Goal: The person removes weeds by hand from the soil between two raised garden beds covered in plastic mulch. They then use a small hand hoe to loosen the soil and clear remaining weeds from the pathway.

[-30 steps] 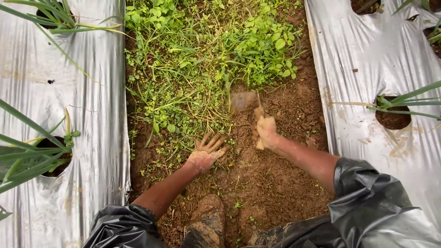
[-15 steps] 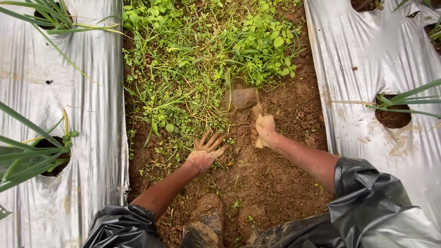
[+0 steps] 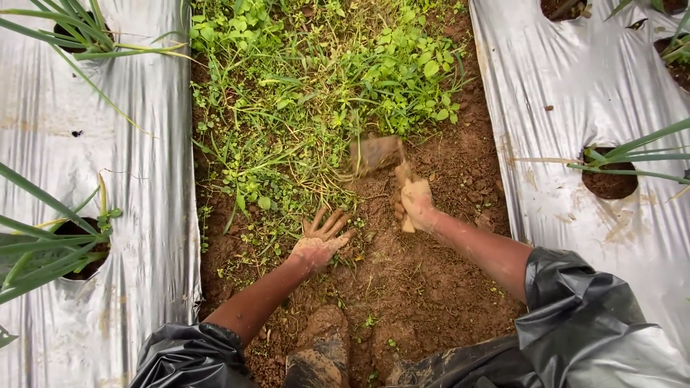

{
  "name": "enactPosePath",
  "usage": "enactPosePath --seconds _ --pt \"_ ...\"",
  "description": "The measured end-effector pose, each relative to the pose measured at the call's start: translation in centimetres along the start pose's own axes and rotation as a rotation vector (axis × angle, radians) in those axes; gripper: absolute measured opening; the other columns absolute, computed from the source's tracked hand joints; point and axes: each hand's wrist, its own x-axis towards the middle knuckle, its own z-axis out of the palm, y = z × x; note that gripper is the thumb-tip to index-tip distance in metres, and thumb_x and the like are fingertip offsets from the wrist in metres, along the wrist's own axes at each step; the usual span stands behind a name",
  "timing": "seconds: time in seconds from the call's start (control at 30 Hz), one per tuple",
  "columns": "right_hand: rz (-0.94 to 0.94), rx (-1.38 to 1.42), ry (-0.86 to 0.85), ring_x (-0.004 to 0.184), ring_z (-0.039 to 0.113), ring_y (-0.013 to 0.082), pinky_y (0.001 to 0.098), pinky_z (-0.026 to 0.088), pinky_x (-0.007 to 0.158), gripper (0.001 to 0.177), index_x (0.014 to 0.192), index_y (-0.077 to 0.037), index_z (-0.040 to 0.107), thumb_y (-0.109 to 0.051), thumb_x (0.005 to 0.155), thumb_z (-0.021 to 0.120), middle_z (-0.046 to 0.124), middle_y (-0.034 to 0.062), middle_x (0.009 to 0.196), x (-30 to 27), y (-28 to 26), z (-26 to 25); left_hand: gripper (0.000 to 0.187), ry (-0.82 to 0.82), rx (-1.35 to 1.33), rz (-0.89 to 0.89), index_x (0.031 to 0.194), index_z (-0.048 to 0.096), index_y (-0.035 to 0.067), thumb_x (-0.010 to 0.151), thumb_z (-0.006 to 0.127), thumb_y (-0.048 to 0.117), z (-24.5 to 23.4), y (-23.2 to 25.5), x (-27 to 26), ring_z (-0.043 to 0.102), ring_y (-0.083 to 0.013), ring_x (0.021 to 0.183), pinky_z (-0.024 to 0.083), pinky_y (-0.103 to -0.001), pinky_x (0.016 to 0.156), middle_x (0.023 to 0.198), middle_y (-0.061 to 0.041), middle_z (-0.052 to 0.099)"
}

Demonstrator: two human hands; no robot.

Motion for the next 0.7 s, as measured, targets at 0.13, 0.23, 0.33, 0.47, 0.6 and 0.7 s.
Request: enactPosePath --seconds 0.13,0.23,0.33,0.47,0.6,0.7 --pt "-0.098 0.039 0.065 0.035 0.050 0.0097 0.0228 0.046 0.030 0.033 0.108 -0.018 0.044 -0.051 0.105 0.051 0.055 -0.0047 0.056 1.8 1.2 -0.8 0.074 0.005 -0.054 -0.005 0.159 0.018 0.031 0.096 0.052 0.013 -0.1 0.1 0.0 0.009 -0.0339 0.155 -0.002 -0.061 0.124 0.168 -0.011 0.011" --pt "-0.059 -0.026 0.029 0.037 0.052 0.0109 0.0246 0.048 0.030 0.031 0.108 -0.018 0.046 -0.048 0.106 0.051 0.056 -0.0039 0.058 1.4 2.2 -1.5 0.075 -0.004 -0.078 -0.009 0.159 0.017 0.032 0.095 0.051 0.013 0.0 -0.1 -0.1 0.009 -0.0334 0.156 -0.002 -0.061 0.124 0.168 -0.010 0.011" --pt "-0.022 -0.048 0.004 0.038 0.053 0.0116 0.0248 0.047 0.030 0.031 0.106 -0.016 0.049 -0.047 0.104 0.054 0.057 -0.0033 0.057 0.8 0.7 -1.3 0.075 -0.005 -0.064 -0.009 0.159 0.017 0.032 0.096 0.051 0.014 -0.4 0.1 -0.2 0.008 -0.0334 0.156 -0.003 -0.061 0.124 0.168 -0.010 0.012" --pt "-0.091 0.105 -0.039 0.042 0.053 0.0092 0.0232 0.050 0.036 0.022 0.104 -0.016 0.043 -0.036 0.105 0.052 0.055 -0.0055 0.059 4.1 3.2 -2.5 0.077 0.014 -0.034 0.012 0.159 0.017 0.030 0.094 0.055 0.016 0.6 -0.1 -0.2 0.008 -0.0347 0.156 -0.001 -0.061 0.124 0.169 -0.011 0.011" --pt "-0.096 0.108 -0.128 0.042 0.059 0.0118 0.0264 0.053 0.034 0.026 0.102 -0.017 0.050 -0.042 0.103 0.057 0.061 -0.0019 0.060 4.3 4.0 -2.4 0.075 0.013 -0.016 -0.004 0.159 0.018 0.029 0.095 0.055 0.014 0.2 0.0 -0.2 0.009 -0.0340 0.155 -0.002 -0.061 0.124 0.168 -0.011 0.013" --pt "0.007 -0.074 -0.022 0.037 0.052 0.0134 0.0269 0.047 0.030 0.034 0.107 -0.016 0.052 -0.049 0.103 0.058 0.059 -0.0017 0.056 4.5 3.1 -2.1 0.075 0.029 -0.035 -0.002 0.158 0.019 0.029 0.094 0.054 0.014 -0.3 -0.3 -0.4 0.010 -0.0344 0.155 0.001 -0.061 0.125 0.168 -0.011 0.011"
